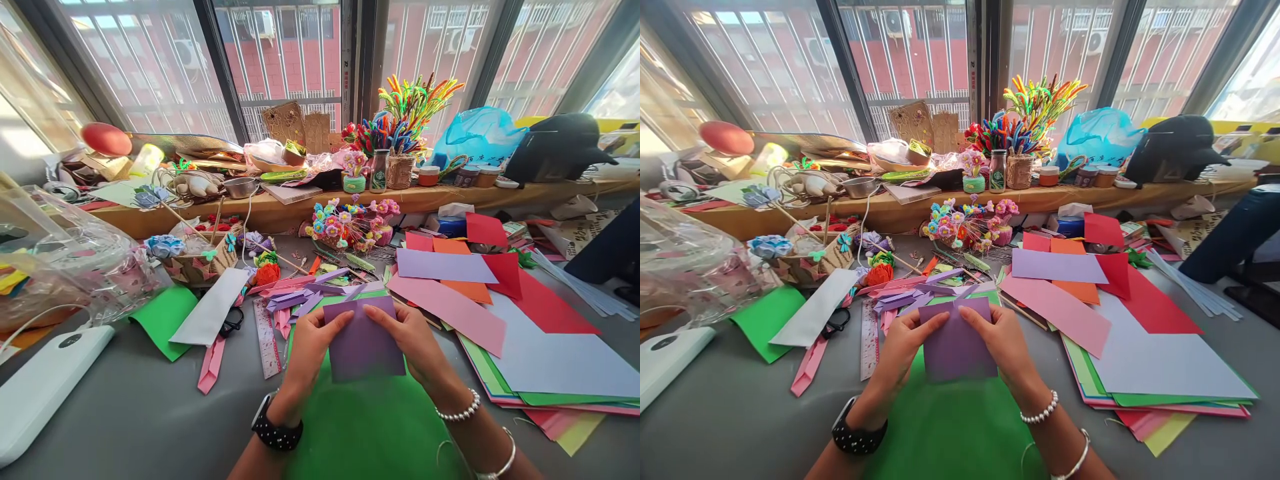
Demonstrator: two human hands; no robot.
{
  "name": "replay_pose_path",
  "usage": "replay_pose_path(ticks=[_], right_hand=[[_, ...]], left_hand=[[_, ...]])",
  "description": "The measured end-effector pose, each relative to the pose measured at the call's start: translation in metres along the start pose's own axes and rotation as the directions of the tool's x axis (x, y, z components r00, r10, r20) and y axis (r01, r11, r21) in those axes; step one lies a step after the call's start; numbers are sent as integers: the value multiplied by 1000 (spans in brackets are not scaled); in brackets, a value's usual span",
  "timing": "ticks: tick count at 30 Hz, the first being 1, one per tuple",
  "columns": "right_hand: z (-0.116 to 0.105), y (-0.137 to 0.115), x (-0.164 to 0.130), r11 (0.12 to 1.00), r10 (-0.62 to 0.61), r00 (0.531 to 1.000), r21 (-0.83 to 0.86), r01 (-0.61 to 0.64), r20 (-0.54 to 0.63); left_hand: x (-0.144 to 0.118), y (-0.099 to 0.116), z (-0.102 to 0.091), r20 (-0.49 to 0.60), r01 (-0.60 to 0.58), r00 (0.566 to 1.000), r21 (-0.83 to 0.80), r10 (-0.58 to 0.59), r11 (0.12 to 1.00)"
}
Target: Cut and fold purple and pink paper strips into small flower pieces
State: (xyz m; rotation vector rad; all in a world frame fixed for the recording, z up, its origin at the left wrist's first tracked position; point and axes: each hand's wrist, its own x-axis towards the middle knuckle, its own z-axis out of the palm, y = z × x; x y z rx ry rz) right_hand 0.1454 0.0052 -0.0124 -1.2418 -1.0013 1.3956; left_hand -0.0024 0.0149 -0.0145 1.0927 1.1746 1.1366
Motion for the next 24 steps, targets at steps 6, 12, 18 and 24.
replay_pose_path(ticks=[6, 12, 18, 24], right_hand=[[2, 1, -1, 999, -19, 999, 32, 20, -47], [3, -3, -2, 982, 80, 996, 172, -83, 25], [0, -3, -1, 998, 24, 999, 56, -23, -20], [2, -2, -1, 987, 79, 996, 144, -71, -51]], left_hand=[[-3, -2, 1, -55, -110, 991, 138, 118, 984], [-3, -1, 2, -61, -88, 994, 84, 94, 993], [2, -2, 1, 27, 40, 999, -24, -40, 999], [-3, -3, 4, -26, -77, 996, 90, 80, 993]])
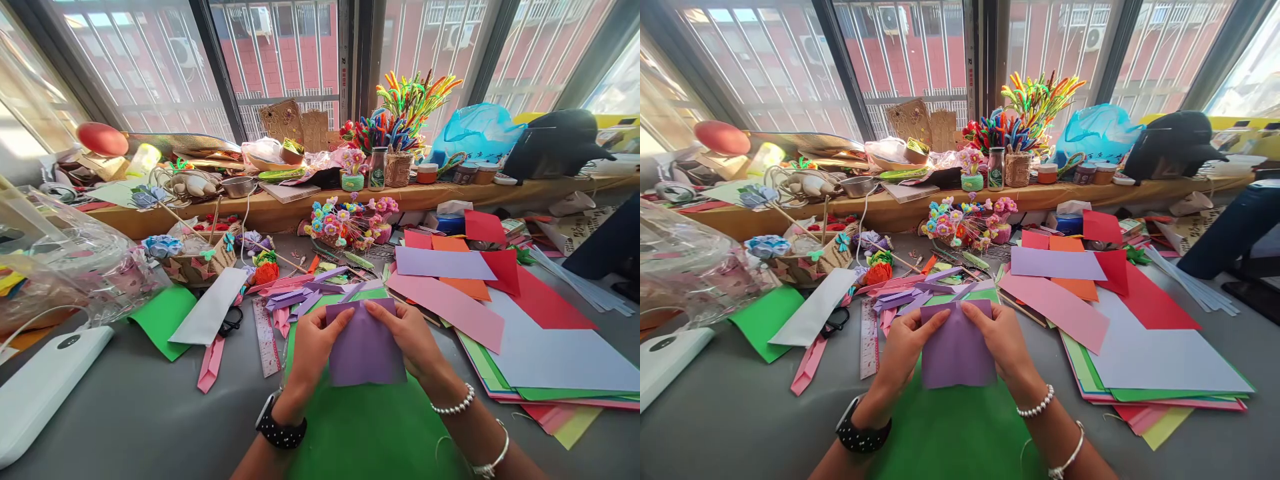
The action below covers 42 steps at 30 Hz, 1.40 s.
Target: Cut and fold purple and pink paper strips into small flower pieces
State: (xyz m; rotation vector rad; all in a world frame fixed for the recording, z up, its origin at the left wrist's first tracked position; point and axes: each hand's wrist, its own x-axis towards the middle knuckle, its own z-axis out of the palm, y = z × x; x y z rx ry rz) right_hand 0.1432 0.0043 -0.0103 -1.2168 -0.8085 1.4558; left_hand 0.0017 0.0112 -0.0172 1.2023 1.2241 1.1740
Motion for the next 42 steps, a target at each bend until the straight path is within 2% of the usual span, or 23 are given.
replay_pose_path(ticks=[2, 5, 9, 12, 15, 19, 23, 29, 32, 36, 42], right_hand=[[1, 0, 0, 999, 35, 999, 41, -36, 11], [1, 0, 0, 999, 22, 1000, 39, -23, 13], [-1, -1, 0, 998, -46, 995, -40, 50, 87], [-2, 0, 0, 992, -86, 994, -92, 91, 64], [-2, 1, 0, 988, -101, 994, -112, 104, 29], [-1, 2, 0, 988, -116, 993, -102, 117, 20], [0, 1, -1, 996, -81, 996, -34, 83, 41], [-2, -4, -2, 996, -62, 995, -59, 67, 78], [-2, -4, -2, 995, -45, 995, -86, 53, 90], [0, -4, -4, 997, -33, 998, -75, 38, 62], [3, -6, -6, 997, 33, 995, 63, -39, 93]], left_hand=[[-2, 0, 1, -33, -52, 998, 55, 53, 997], [-2, -1, 2, -50, -74, 996, 82, 79, 994], [2, -3, -2, -31, -34, 999, -37, 32, 999], [3, -3, -4, 2, 20, 1000, -78, -20, 997], [2, 0, -3, 7, 19, 1000, -24, -18, 1000], [-2, 2, -1, -59, -67, 996, 108, 73, 992], [-2, 2, 0, -72, -110, 990, 136, 121, 985], [0, 2, -4, -20, 11, 1000, -23, -11, 1000], [-1, 1, -5, -6, 42, 999, -38, -42, 998], [-2, 0, -4, 16, 13, 1000, -21, -13, 1000], [-6, 4, 1, -80, -45, 996, 60, 50, 997]])
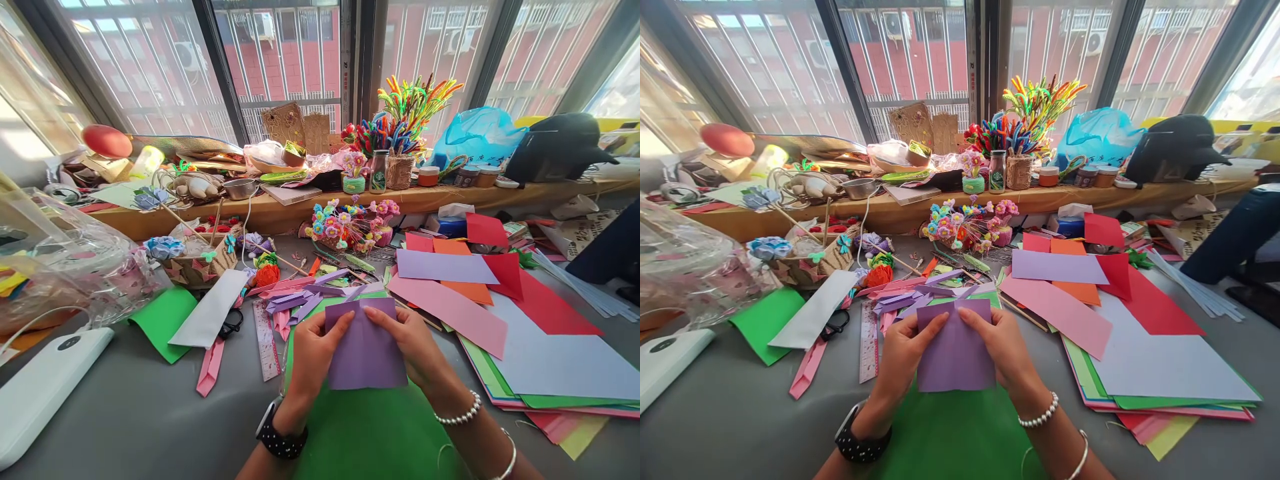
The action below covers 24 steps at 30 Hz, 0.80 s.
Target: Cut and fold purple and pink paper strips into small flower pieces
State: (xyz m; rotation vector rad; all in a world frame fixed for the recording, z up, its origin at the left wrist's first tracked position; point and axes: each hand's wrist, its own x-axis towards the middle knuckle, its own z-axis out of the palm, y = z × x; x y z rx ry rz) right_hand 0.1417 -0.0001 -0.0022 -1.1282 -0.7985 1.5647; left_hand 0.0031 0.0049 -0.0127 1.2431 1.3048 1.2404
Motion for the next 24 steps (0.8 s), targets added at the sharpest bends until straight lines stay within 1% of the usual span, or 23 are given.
replay_pose_path(ticks=[2, 5, 9, 12, 16, 22, 24], right_hand=[[0, 1, 1, 1000, 19, 1000, 11, -19, -7], [-1, 3, 2, 999, -15, 1000, -35, 14, -22], [-5, 3, 4, 987, -73, 997, -142, 75, 22], [-6, 3, 4, 973, -117, 993, -200, 115, 3], [-5, 3, 4, 982, -116, 992, -152, 108, -39], [-2, 3, 1, 999, -40, 999, -13, 40, 2], [-3, 3, 1, 999, -51, 999, -11, 51, -3]], left_hand=[[-1, 2, 0, -14, -9, 1000, 6, 9, 1000], [-1, 1, -1, -4, 0, 1000, -4, 0, 1000], [3, -5, -4, 23, 35, 999, -109, -32, 993], [6, -8, -5, 54, 61, 997, -168, -52, 984], [7, -7, -5, 101, 85, 992, -143, -71, 986], [5, -8, -3, 52, 32, 998, -144, -24, 989], [5, -8, -3, 45, 31, 999, -153, -24, 988]])
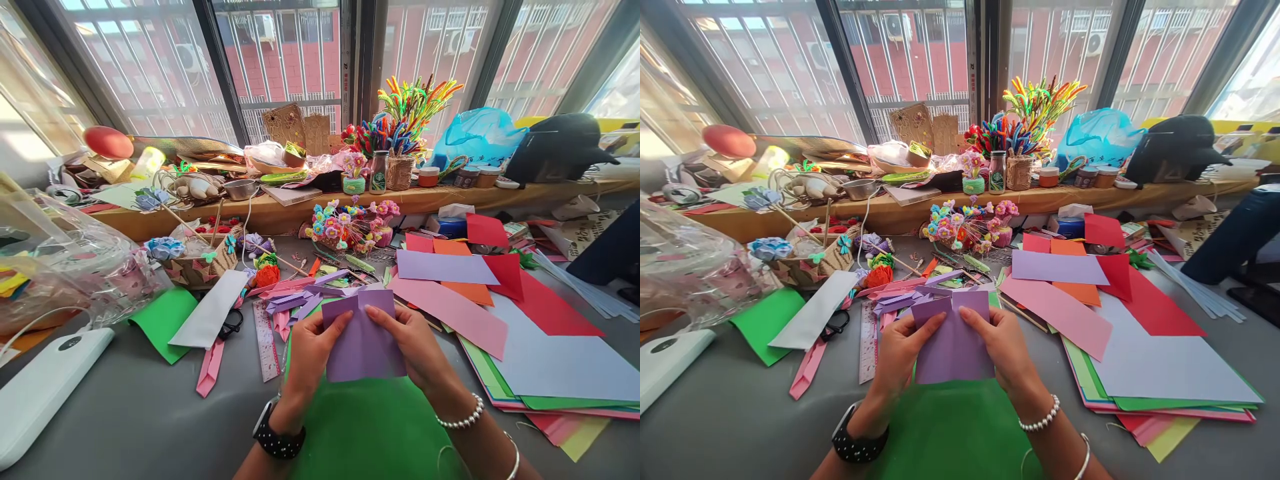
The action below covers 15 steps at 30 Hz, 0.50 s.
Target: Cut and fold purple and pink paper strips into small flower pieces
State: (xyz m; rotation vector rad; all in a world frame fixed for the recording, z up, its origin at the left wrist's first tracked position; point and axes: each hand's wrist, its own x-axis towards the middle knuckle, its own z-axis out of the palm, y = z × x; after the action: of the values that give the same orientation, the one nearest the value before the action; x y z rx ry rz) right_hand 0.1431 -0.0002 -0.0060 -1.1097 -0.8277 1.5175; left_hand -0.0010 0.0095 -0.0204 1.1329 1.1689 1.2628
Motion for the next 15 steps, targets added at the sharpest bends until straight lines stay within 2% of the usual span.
replay_pose_path(ticks=[6, 12, 15], right_hand=[[-1, 0, 2, 993, -85, 996, -84, 86, 15], [2, -1, 0, 1000, -2, 999, 20, 3, -32], [3, 0, -1, 999, -9, 999, 39, 11, -30]], left_hand=[[2, 3, -2, -11, 32, 999, -67, -33, 997], [1, 0, 0, -92, -29, 995, -40, 25, 999], [0, 1, 2, -110, -22, 994, -38, 18, 999]])
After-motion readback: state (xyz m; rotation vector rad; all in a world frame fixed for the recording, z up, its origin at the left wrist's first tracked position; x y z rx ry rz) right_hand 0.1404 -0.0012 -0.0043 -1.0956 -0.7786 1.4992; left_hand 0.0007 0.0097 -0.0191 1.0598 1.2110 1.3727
